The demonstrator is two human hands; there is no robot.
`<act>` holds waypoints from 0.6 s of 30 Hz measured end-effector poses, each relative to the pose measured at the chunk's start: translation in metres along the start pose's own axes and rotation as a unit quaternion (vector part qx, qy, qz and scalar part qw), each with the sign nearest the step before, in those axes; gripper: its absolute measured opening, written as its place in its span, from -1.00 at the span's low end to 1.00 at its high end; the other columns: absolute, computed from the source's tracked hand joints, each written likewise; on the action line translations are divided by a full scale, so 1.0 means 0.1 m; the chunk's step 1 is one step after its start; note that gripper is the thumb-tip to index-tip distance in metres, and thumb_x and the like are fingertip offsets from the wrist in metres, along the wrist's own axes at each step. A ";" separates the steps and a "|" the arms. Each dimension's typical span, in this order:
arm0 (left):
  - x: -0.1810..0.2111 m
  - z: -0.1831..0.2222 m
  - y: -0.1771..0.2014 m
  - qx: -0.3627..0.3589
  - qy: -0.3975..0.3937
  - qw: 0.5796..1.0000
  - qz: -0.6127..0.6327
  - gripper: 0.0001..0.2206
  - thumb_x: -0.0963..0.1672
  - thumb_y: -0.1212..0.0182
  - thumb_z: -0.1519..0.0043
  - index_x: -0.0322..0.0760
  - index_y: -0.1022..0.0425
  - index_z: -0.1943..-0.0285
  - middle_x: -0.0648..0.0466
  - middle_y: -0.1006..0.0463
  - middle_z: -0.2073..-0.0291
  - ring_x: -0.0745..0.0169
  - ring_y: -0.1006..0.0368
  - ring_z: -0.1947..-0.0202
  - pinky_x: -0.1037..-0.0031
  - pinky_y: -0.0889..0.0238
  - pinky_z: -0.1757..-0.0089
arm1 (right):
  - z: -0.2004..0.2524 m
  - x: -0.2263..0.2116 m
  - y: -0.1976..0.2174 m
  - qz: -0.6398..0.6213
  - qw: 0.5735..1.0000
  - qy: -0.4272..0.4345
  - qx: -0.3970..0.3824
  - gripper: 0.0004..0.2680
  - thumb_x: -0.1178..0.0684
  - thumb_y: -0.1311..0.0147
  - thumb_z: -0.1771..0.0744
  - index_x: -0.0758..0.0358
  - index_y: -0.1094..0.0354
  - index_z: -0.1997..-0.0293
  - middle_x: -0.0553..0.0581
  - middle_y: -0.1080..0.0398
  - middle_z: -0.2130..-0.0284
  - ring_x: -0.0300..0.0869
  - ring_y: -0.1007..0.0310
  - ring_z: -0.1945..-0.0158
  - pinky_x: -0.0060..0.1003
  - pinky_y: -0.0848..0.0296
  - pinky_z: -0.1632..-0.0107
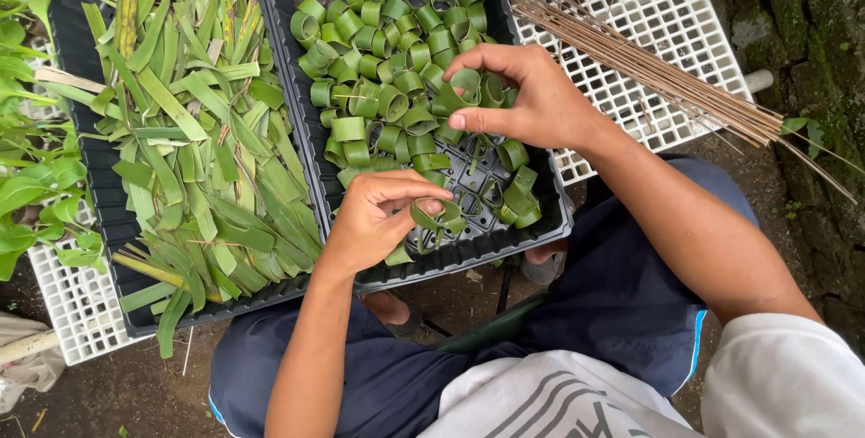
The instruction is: The person is folding long green leaf strips into small circular wraps and organizing them in a black plastic tray.
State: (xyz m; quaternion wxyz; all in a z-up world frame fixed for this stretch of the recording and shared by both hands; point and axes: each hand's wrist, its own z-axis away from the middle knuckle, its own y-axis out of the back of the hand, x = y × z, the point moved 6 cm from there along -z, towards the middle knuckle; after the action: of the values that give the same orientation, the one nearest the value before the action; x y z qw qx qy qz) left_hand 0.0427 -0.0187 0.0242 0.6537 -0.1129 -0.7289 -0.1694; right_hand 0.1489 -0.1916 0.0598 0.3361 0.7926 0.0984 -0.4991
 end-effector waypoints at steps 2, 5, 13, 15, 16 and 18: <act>-0.02 0.01 0.01 -0.002 -0.011 1.000 0.026 -0.72 -0.39 -0.10 -0.20 -0.32 -0.65 0.09 -0.02 -0.64 0.32 0.26 -0.55 0.31 0.53 -0.49 0.23 | -0.01 0.00 0.00 0.010 1.000 0.004 -0.004 -0.72 -0.04 -0.33 -0.30 0.22 -0.42 -0.01 0.02 -0.46 0.21 -0.30 -0.37 0.28 -0.42 -0.36 0.21; -0.03 0.02 0.02 -0.006 -0.023 0.998 0.062 -0.73 -0.40 -0.12 -0.21 -0.34 -0.63 0.08 -0.02 -0.63 0.33 0.27 -0.54 0.32 0.54 -0.51 0.21 | -0.01 -0.01 0.00 0.023 1.000 0.004 -0.010 -0.73 -0.06 -0.33 -0.30 0.20 -0.43 -0.01 0.01 -0.48 0.22 -0.33 -0.33 0.36 -0.44 -0.32 0.28; -0.13 0.00 0.19 0.084 0.100 0.902 -0.411 -0.76 -0.25 -0.20 -0.18 -0.25 -0.65 0.01 0.09 -0.64 0.25 0.01 -0.52 0.22 0.14 -0.38 0.19 | 0.01 0.05 -0.07 0.050 0.997 -0.047 -0.034 -0.69 -0.13 -0.29 -0.30 0.18 -0.40 -0.05 -0.10 -0.38 0.31 -0.38 -0.01 0.53 -0.46 -0.15 0.39; 0.00 -0.02 -0.01 0.043 0.012 0.874 -0.483 -0.57 -0.36 -0.17 -0.05 -0.22 -0.58 -0.10 0.00 -0.45 0.12 0.04 -0.36 0.12 0.15 -0.35 0.03 | -0.01 0.04 -0.08 0.044 0.997 -0.033 -0.046 -0.69 -0.13 -0.27 -0.31 0.20 -0.39 -0.04 -0.06 -0.41 0.29 -0.39 -0.06 0.56 -0.48 -0.16 0.44; -0.01 -0.02 -0.07 0.043 0.011 0.875 -0.483 -0.57 -0.36 -0.17 -0.05 -0.22 -0.58 -0.10 0.00 -0.45 0.12 0.04 -0.36 0.12 0.15 -0.35 0.03 | -0.02 0.05 -0.07 0.044 0.997 -0.034 -0.046 -0.69 -0.13 -0.27 -0.31 0.20 -0.39 -0.04 -0.06 -0.41 0.29 -0.39 -0.06 0.56 -0.48 -0.16 0.44; -0.13 0.01 -0.35 -0.091 0.015 0.854 -0.512 -0.62 -0.24 -0.31 -0.08 -0.09 -0.62 -0.10 0.04 -0.47 0.06 0.01 -0.30 0.03 0.16 -0.23 0.03 | -0.01 0.07 -0.09 0.051 0.997 -0.031 -0.046 -0.72 -0.11 -0.29 -0.31 0.17 -0.39 -0.02 -0.09 -0.42 0.24 -0.39 -0.05 0.53 -0.47 -0.14 0.41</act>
State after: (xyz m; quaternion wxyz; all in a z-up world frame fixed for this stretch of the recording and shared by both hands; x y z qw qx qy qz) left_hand 0.0300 -0.0496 0.0083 0.4717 0.2200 -0.6553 -0.5474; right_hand 0.1485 -0.1857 0.0504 0.3999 0.7644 0.0706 -0.5008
